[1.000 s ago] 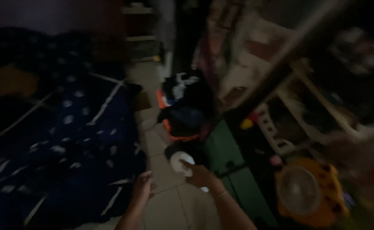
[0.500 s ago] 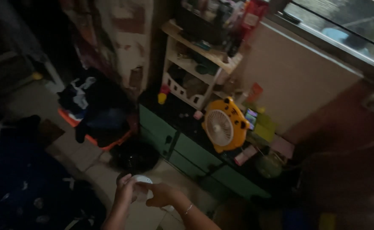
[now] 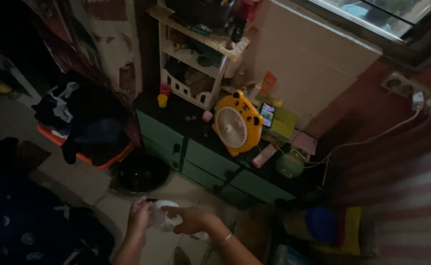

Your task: Vacuuming the floor of a bedroom.

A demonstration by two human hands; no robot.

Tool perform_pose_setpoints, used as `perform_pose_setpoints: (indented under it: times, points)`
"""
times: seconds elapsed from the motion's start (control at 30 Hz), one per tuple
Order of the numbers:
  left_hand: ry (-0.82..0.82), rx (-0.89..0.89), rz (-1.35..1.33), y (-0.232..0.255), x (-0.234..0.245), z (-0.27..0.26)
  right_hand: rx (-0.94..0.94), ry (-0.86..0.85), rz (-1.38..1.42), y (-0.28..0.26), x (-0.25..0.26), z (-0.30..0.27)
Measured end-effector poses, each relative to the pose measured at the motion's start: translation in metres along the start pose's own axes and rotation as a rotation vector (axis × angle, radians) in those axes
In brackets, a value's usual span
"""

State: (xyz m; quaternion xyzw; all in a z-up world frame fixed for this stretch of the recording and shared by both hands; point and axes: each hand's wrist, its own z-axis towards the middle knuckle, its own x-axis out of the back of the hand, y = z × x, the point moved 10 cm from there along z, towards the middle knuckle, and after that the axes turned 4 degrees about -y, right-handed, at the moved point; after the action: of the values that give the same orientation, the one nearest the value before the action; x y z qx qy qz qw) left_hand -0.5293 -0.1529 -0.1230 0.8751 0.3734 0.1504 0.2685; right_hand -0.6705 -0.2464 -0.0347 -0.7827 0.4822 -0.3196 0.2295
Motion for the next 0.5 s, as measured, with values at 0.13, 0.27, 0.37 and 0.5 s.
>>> perform_pose_setpoints:
  times: [0.13,0.27,0.37,0.5]
  points:
    - [-0.011,0.076,0.007,-0.005,-0.006,-0.024,-0.234,-0.061,0.099,-0.009,0.0,-0.052]
    - [-0.025,-0.026,-0.016,-0.02,0.006,-0.035,-0.017,-0.071,0.107,0.033,-0.022,-0.032]
    - [0.008,-0.116,-0.061,-0.021,0.029,-0.053,0.019,-0.059,0.147,0.033,-0.027,-0.042]
    - [0.108,-0.234,-0.163,-0.03,0.067,-0.059,-0.269,0.025,0.108,-0.022,-0.023,-0.097]
